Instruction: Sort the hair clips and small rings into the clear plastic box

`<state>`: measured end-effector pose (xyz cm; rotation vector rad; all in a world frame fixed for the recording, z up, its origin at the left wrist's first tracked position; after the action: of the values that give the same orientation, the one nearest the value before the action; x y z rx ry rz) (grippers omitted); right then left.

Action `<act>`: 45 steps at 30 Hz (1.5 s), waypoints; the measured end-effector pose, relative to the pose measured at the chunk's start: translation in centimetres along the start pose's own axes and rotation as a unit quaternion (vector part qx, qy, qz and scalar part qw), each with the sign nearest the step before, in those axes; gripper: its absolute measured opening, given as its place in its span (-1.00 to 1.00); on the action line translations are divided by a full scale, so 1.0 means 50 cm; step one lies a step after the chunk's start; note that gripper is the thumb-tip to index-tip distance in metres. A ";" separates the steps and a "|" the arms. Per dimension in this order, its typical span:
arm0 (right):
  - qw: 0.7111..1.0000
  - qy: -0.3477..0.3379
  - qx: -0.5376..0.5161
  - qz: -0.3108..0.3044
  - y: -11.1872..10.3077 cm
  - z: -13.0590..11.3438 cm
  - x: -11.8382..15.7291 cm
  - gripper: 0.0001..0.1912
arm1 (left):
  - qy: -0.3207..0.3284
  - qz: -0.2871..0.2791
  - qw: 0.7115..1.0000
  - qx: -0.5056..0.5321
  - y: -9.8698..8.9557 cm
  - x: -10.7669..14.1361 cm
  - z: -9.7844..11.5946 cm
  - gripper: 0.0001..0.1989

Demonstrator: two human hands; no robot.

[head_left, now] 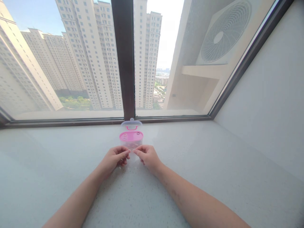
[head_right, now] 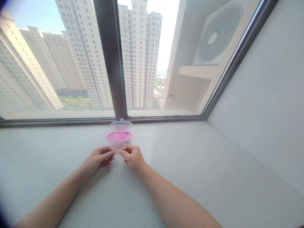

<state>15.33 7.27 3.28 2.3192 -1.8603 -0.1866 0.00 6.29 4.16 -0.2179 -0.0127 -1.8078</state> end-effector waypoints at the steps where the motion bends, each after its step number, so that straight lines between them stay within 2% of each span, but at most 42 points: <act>1: 1.000 0.000 0.000 0.001 0.000 0.001 0.000 -0.71 | 0.000 -0.001 1.000 0.000 0.000 0.000 0.000 -0.73; 45: 1.000 -0.002 -0.003 -0.004 0.001 0.003 -0.002 -0.70 | -0.010 0.013 1.000 -0.001 0.001 0.004 0.006 -0.68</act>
<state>15.24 7.35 3.11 2.3239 -1.8501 -0.1967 0.02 6.12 4.47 -0.2367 -0.0210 -1.7795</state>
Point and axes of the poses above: each hand's wrist, its own x-axis away from the middle knuckle, its own y-axis out of the palm, z = x × y, the point moved 5 cm from there along -x, towards the middle knuckle, and after that the axes turned 7 degrees about -x, right-handed, at the moved point
